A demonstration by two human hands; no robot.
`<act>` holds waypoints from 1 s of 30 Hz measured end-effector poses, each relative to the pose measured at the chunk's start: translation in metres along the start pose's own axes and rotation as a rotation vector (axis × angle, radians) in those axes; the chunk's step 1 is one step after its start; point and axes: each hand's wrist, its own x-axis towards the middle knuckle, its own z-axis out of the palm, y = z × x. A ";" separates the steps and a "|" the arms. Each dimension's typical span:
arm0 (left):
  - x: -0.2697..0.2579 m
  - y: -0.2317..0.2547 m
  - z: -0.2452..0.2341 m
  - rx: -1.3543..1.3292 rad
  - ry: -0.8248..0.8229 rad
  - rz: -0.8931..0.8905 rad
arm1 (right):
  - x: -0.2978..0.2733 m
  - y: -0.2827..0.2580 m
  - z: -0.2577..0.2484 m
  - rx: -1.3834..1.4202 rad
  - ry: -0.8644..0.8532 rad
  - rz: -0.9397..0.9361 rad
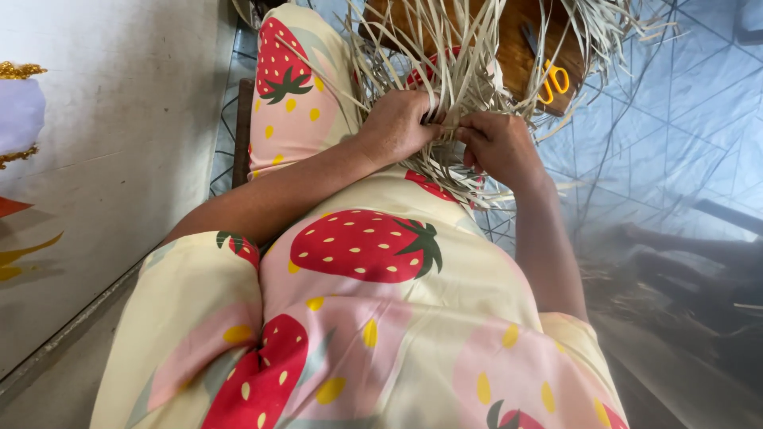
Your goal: Weaving natural plant fibers around a wooden base to create a decorative object
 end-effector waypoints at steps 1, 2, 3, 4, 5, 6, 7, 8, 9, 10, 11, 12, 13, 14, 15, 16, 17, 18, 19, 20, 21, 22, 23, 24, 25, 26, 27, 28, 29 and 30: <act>-0.001 -0.001 0.001 0.001 0.001 -0.001 | -0.002 -0.004 -0.001 0.001 -0.001 -0.001; -0.003 -0.002 0.003 -0.003 0.006 -0.024 | -0.004 -0.008 -0.001 -0.009 -0.001 -0.003; -0.005 -0.003 0.005 -0.007 0.011 -0.046 | -0.006 -0.012 -0.002 -0.018 -0.001 -0.005; -0.004 0.003 0.001 -0.005 0.010 -0.045 | -0.006 -0.014 -0.002 -0.017 0.001 -0.006; -0.004 0.009 -0.004 -0.026 0.019 -0.049 | -0.006 -0.015 -0.002 -0.008 0.004 -0.018; -0.005 0.016 -0.008 -0.047 0.028 -0.056 | -0.007 -0.016 -0.001 0.002 0.006 -0.031; -0.007 0.015 -0.009 -0.046 0.029 -0.056 | -0.007 -0.015 0.000 0.003 0.005 -0.032; -0.009 0.015 -0.011 -0.031 0.030 -0.066 | -0.007 -0.013 0.001 0.007 0.013 -0.025; -0.010 0.015 -0.013 -0.017 0.032 -0.076 | -0.007 -0.012 0.003 0.012 0.021 -0.017; -0.010 0.012 -0.014 -0.014 0.031 -0.077 | -0.006 -0.010 0.003 0.014 0.021 -0.018; -0.009 0.010 -0.015 -0.058 -0.006 -0.118 | -0.005 -0.007 0.004 0.009 0.022 -0.026; -0.008 0.007 -0.017 -0.101 -0.041 -0.160 | -0.003 -0.005 0.004 0.003 0.022 -0.035; -0.005 0.005 -0.017 -0.098 -0.039 -0.161 | -0.003 -0.003 0.004 0.005 0.020 -0.038; -0.004 0.004 -0.018 -0.147 -0.053 -0.119 | -0.005 -0.001 0.003 -0.002 0.030 -0.027; -0.002 0.003 -0.018 -0.196 -0.068 -0.078 | -0.006 0.001 0.003 -0.009 0.040 -0.015; -0.001 0.007 -0.026 -0.194 -0.069 -0.078 | -0.007 -0.003 0.002 -0.007 0.041 -0.016; 0.000 0.012 -0.035 -0.135 -0.142 -0.121 | -0.008 -0.008 0.001 -0.060 0.030 -0.005; 0.002 0.017 -0.043 -0.076 -0.215 -0.162 | -0.009 -0.012 -0.001 -0.115 0.020 0.006; 0.002 0.015 -0.046 -0.075 -0.217 -0.160 | -0.008 -0.010 0.001 -0.114 0.023 0.006; 0.002 0.013 -0.048 0.013 -0.242 -0.114 | -0.007 -0.008 0.002 -0.121 0.026 -0.022; 0.001 0.011 -0.051 0.101 -0.266 -0.068 | -0.005 -0.007 0.004 -0.128 0.030 -0.049; 0.002 0.011 -0.050 0.102 -0.263 -0.069 | -0.005 -0.009 0.006 -0.128 0.028 -0.052; 0.003 0.010 -0.049 0.220 -0.291 -0.106 | -0.004 -0.010 0.007 -0.130 0.027 -0.007; 0.005 0.010 -0.047 0.338 -0.324 -0.139 | -0.005 -0.012 0.008 -0.130 0.029 0.043; 0.005 0.007 -0.044 0.339 -0.326 -0.138 | -0.005 -0.012 0.008 -0.129 0.030 0.044; 0.006 0.003 -0.041 0.299 -0.306 -0.050 | -0.007 -0.013 0.007 -0.092 0.028 0.042; 0.006 -0.001 -0.038 0.259 -0.286 0.038 | -0.008 -0.013 0.006 -0.055 0.026 0.039; 0.006 -0.005 -0.032 0.257 -0.288 0.040 | -0.009 -0.015 0.007 -0.055 0.027 0.042; 0.005 -0.009 -0.027 0.168 -0.251 -0.068 | -0.011 -0.016 0.007 -0.074 0.028 0.029; 0.005 -0.013 -0.021 0.080 -0.213 -0.174 | -0.012 -0.018 0.007 -0.095 0.029 0.016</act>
